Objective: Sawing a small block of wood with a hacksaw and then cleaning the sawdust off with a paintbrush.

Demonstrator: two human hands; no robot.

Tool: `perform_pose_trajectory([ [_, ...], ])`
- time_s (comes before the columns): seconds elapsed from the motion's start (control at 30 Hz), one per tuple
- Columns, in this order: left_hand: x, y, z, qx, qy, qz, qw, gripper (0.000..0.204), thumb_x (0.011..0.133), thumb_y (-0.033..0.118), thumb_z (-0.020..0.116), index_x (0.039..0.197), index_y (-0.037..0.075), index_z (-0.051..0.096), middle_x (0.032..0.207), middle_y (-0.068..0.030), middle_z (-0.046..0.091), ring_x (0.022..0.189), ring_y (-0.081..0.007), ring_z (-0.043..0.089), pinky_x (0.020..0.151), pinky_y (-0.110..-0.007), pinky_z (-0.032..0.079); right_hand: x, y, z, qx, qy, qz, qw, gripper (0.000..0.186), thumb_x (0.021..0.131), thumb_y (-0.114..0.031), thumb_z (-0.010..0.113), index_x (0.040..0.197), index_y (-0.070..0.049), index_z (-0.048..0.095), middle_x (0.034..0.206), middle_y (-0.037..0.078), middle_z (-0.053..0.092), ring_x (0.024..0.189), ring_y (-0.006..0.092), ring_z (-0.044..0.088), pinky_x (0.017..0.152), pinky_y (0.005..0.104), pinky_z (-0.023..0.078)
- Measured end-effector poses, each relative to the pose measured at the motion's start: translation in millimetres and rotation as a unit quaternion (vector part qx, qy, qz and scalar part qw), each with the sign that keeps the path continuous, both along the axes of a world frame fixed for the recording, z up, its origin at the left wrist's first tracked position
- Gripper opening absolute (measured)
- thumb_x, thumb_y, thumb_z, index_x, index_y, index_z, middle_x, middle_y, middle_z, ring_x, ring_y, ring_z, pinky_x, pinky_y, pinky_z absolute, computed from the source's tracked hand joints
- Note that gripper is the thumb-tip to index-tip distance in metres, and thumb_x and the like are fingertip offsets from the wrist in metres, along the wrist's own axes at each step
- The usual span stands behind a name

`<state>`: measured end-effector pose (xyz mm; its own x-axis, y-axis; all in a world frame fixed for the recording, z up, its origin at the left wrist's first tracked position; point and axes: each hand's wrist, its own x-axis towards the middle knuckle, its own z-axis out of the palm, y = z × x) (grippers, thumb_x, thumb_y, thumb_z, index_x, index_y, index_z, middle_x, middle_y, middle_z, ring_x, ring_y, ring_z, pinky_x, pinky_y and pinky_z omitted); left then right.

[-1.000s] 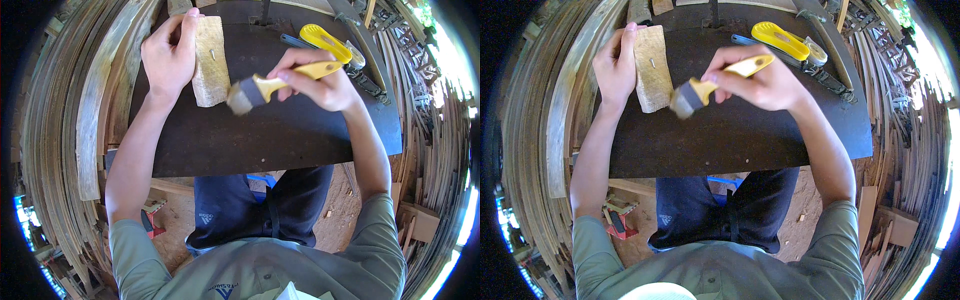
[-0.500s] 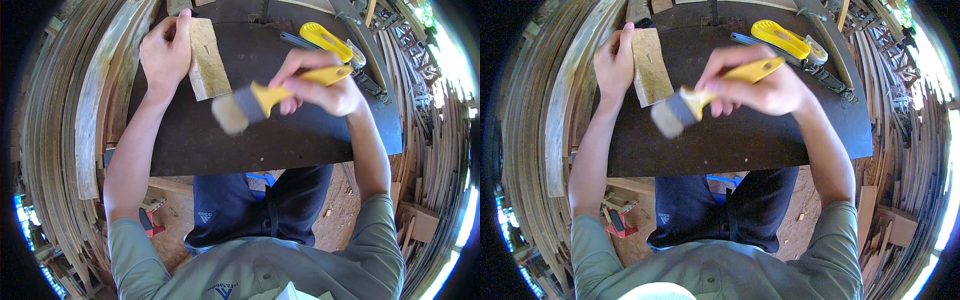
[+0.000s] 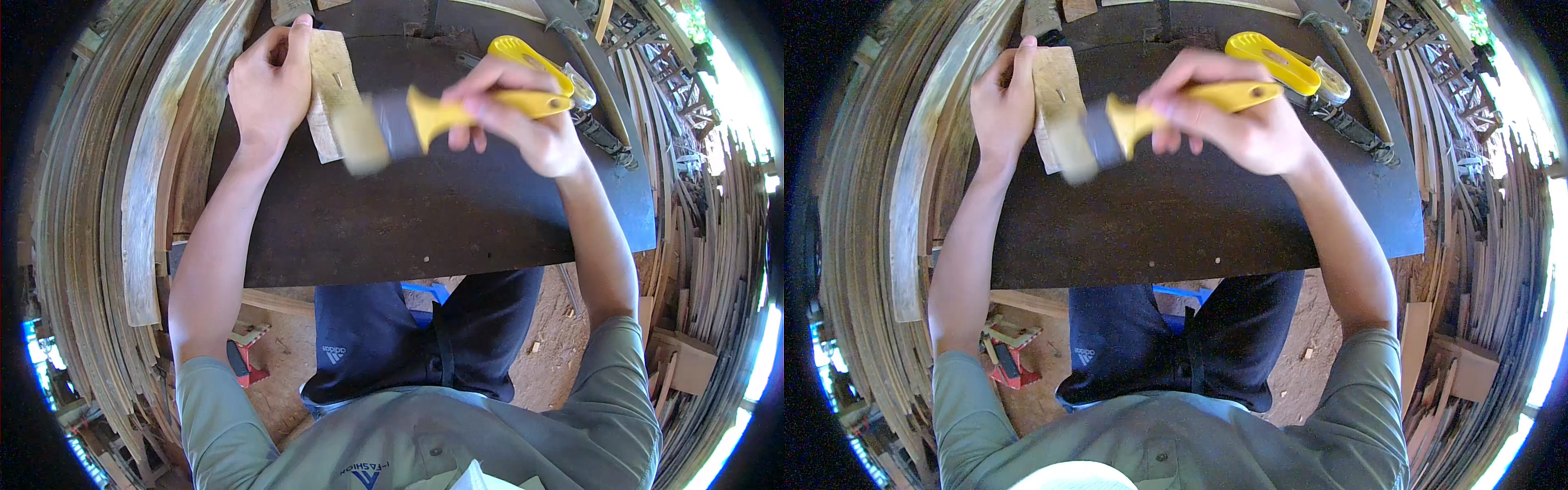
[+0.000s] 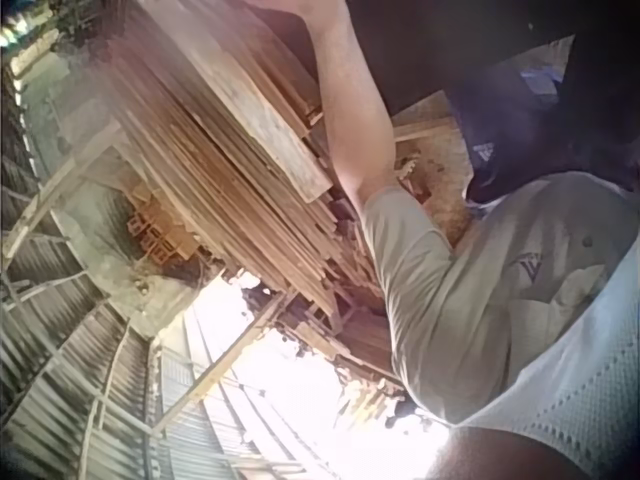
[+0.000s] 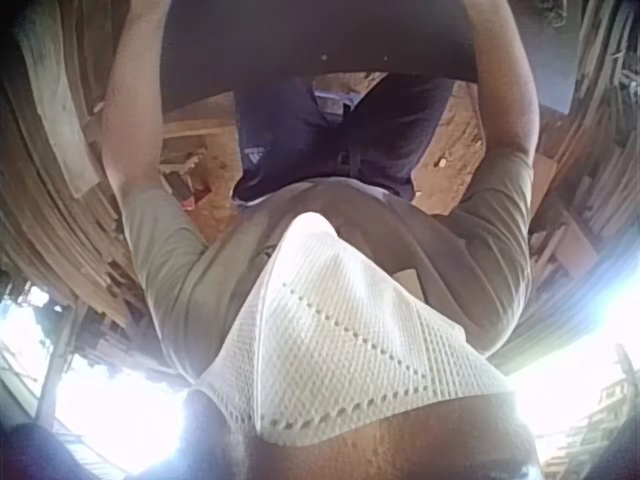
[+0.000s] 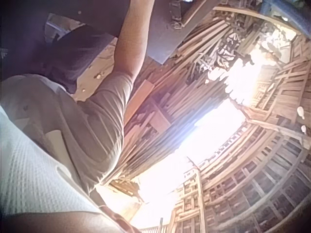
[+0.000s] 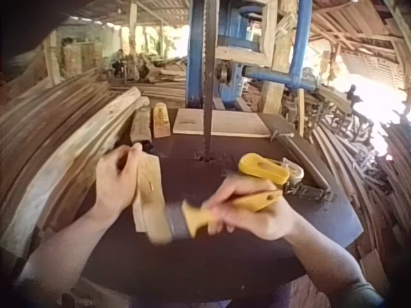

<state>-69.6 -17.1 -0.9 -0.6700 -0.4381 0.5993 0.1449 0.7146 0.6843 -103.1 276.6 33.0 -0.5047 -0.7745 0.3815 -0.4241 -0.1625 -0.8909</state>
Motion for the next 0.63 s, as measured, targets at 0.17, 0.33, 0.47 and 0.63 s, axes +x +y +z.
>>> perform_pose_trajectory([
  [0.17,0,-1,-1,-0.006,0.026,-0.030,0.999,0.045,0.102,0.043,0.066,0.093,0.001,0.077,0.071,-0.0083,0.070,0.065,-0.0164,0.065,0.067,-0.033,0.051,1,-11,-5,-0.012,0.020,-0.124,0.992,0.020,0.106,-0.017,0.064,0.117,-0.003,0.069,0.090,0.008,0.076,0.077,0.0103,0.072,0.059,0.0225,0.053],
  [0.33,2,4,1,0.008,0.073,-0.107,0.991,0.037,0.105,0.035,0.066,0.098,0.000,0.078,0.071,-0.0055,0.070,0.067,-0.0081,0.063,0.064,-0.028,0.049,1,-3,-5,0.011,-0.038,0.020,0.999,0.018,0.108,-0.017,0.061,0.118,-0.004,0.068,0.093,0.011,0.076,0.076,0.0114,0.072,0.059,0.0239,0.053],
  [0.47,9,14,7,0.044,0.108,-0.181,0.977,0.031,0.107,0.027,0.063,0.104,0.000,0.078,0.077,-0.0031,0.073,0.071,-0.0052,0.062,0.066,-0.023,0.049,-3,-5,-3,-0.015,-0.012,-0.070,0.997,0.021,0.108,-0.017,0.061,0.120,-0.001,0.066,0.094,0.011,0.076,0.078,0.0127,0.072,0.059,0.0241,0.054],
  [0.63,7,9,5,0.005,0.126,-0.195,0.973,0.028,0.107,0.024,0.064,0.107,0.001,0.079,0.083,-0.0041,0.076,0.075,-0.0037,0.063,0.067,-0.022,0.050,-9,-6,-3,-0.093,0.043,-0.127,0.987,0.023,0.109,-0.017,0.058,0.125,-0.002,0.064,0.099,0.013,0.075,0.084,0.0136,0.072,0.060,0.0253,0.055],
])
